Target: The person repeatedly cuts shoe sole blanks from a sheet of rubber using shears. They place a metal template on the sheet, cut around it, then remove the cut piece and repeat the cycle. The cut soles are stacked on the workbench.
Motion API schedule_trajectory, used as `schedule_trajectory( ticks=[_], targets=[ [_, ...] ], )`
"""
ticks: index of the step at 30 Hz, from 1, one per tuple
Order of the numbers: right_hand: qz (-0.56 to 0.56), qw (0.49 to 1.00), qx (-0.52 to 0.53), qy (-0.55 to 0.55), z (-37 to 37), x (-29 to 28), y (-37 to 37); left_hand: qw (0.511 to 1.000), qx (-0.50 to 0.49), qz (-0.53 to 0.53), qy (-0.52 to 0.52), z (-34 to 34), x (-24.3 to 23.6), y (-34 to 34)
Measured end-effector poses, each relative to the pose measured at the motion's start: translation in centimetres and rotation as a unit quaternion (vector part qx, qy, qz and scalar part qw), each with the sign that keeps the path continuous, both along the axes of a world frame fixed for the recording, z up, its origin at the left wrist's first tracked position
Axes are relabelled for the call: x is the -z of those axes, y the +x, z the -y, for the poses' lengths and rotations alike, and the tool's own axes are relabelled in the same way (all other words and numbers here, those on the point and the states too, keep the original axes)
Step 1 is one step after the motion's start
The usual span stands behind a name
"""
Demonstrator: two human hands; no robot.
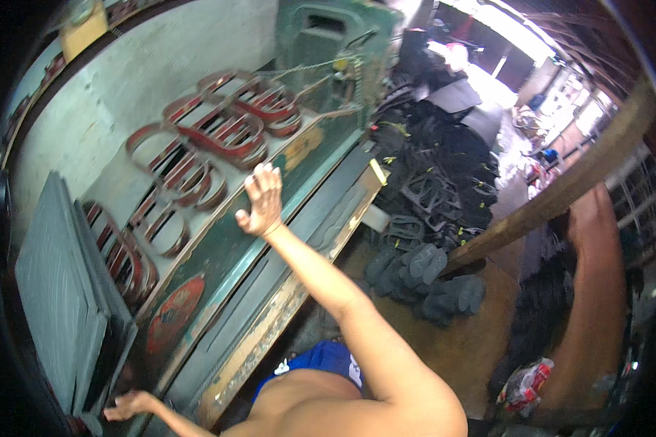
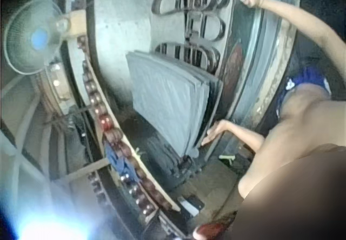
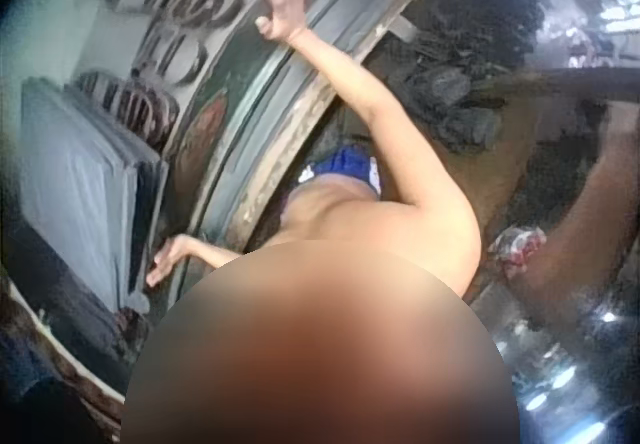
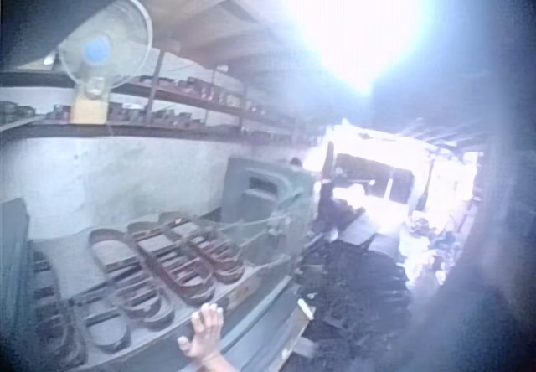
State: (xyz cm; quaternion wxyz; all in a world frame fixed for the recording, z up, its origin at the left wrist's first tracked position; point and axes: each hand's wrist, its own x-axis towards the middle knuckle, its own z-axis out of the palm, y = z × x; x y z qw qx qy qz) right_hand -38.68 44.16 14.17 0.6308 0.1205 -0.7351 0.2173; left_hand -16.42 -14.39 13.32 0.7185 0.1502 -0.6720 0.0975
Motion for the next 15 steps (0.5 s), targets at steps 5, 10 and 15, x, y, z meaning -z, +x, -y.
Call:
schedule_trajectory(
  ticks=[5,10,15],
  targets=[
    [-0.002,1.000,0.001,0.008,-0.1,-0.3,-0.2,0.995,0.025,0.067,0.076,1.7,1.7,1.2],
    [-0.009,1.000,0.009,0.020,-0.1,-0.5,-0.3,0.974,0.124,0.037,0.184,0.0,1.1,1.3],
    [-0.014,0.999,0.011,0.031,0.1,-0.8,-0.2,0.971,0.122,0.059,0.197,-1.6,-0.1,1.8]
  ],
)
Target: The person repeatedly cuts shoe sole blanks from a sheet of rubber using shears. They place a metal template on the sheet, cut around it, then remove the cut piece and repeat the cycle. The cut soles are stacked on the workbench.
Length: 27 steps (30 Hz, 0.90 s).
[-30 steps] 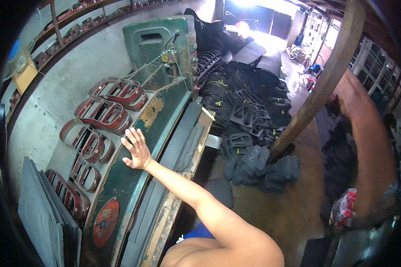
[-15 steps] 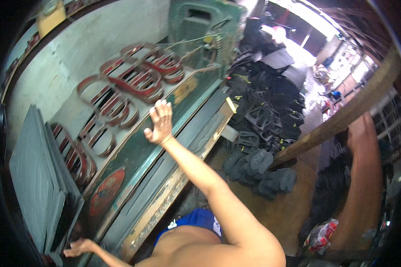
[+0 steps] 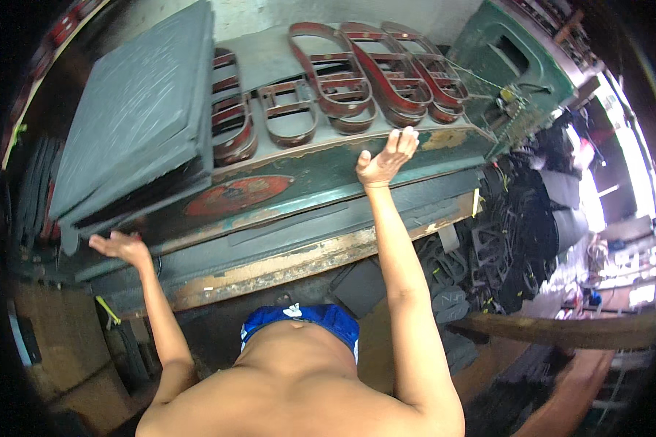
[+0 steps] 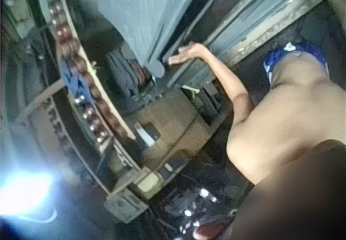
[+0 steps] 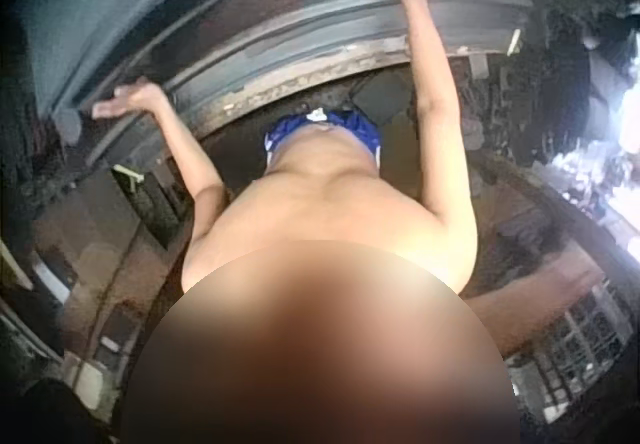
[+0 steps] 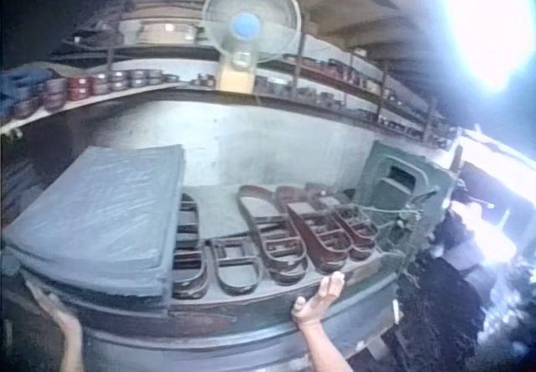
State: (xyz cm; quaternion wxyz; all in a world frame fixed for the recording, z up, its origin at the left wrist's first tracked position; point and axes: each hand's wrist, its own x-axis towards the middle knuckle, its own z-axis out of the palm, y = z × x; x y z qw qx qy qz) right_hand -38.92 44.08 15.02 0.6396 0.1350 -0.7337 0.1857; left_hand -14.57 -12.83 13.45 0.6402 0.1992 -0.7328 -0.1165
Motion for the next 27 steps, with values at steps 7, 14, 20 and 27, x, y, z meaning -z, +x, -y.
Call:
schedule_trajectory(
  ticks=[7,14,20,27],
  targets=[
    [0.021,0.999,-0.027,0.024,-0.1,-1.6,1.9,0.994,0.012,0.100,0.040,-0.6,-2.0,3.7],
    [0.279,0.929,-0.236,-0.055,1.0,1.8,14.0,0.955,0.081,0.156,0.239,-9.1,4.7,11.9],
    [0.475,0.807,-0.267,0.230,4.6,10.9,24.6,0.938,0.111,0.329,0.000,-15.7,12.3,16.2],
    [0.529,0.795,-0.204,0.215,5.4,10.9,25.0,0.900,0.063,0.430,0.025,-14.8,12.4,15.2]
  ],
)
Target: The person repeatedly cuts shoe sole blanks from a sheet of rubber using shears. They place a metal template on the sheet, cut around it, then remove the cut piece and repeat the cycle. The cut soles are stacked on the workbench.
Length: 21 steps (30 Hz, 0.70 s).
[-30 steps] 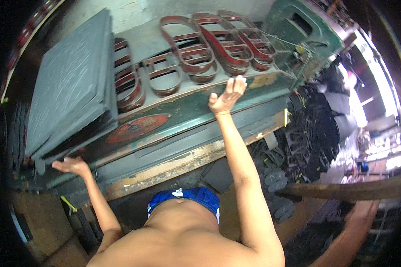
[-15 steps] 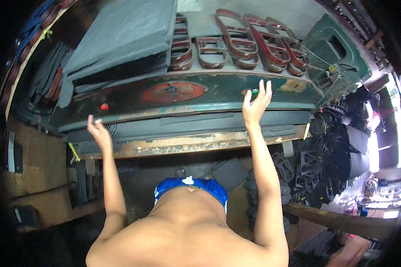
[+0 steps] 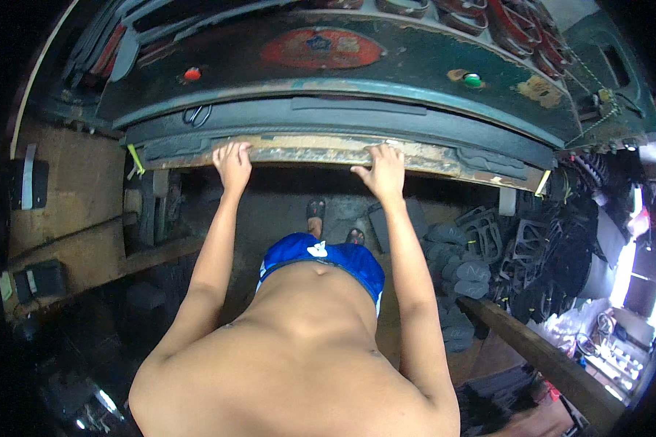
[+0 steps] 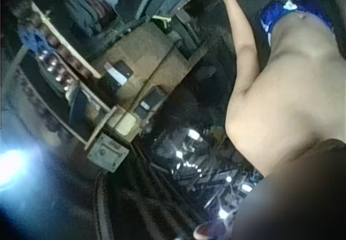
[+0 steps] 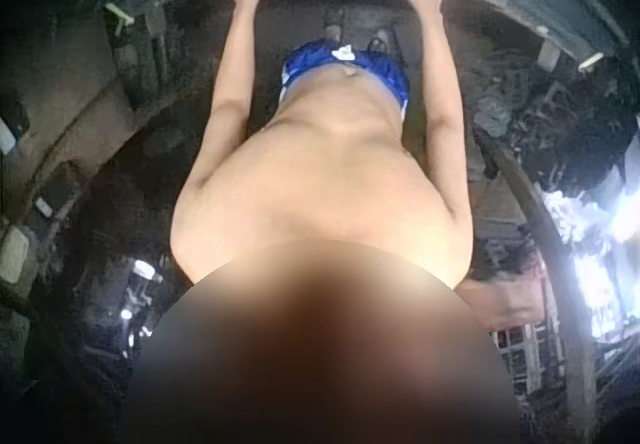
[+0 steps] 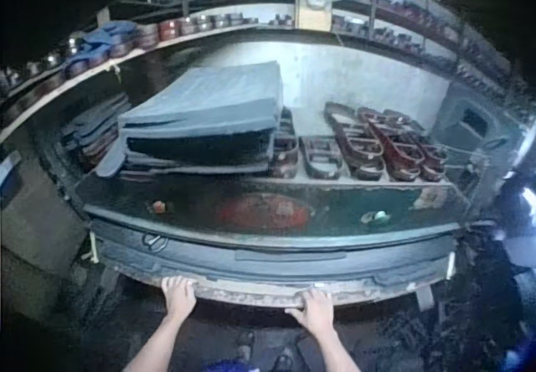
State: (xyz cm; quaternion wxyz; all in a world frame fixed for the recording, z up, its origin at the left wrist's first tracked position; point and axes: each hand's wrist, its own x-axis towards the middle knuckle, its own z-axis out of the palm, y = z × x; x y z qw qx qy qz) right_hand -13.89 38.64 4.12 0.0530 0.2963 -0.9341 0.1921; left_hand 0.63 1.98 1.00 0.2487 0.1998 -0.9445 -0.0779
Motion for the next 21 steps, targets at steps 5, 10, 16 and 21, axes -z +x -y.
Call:
schedule_trajectory(
  ticks=[5,10,16,21],
  targets=[
    [-0.014,1.000,0.014,-0.009,0.3,0.2,0.5,1.000,0.017,-0.019,0.004,0.3,0.1,0.3],
    [0.006,0.999,0.042,0.034,0.8,0.4,0.2,0.998,0.010,0.045,0.033,1.0,0.0,-0.2],
    [0.014,0.996,0.062,0.067,1.5,-0.3,0.5,0.991,0.002,0.115,0.072,1.5,-0.6,-0.7],
    [0.018,0.993,0.070,0.090,1.5,-0.6,0.4,0.989,0.016,0.133,0.057,2.2,-0.3,-1.2]
  ],
)
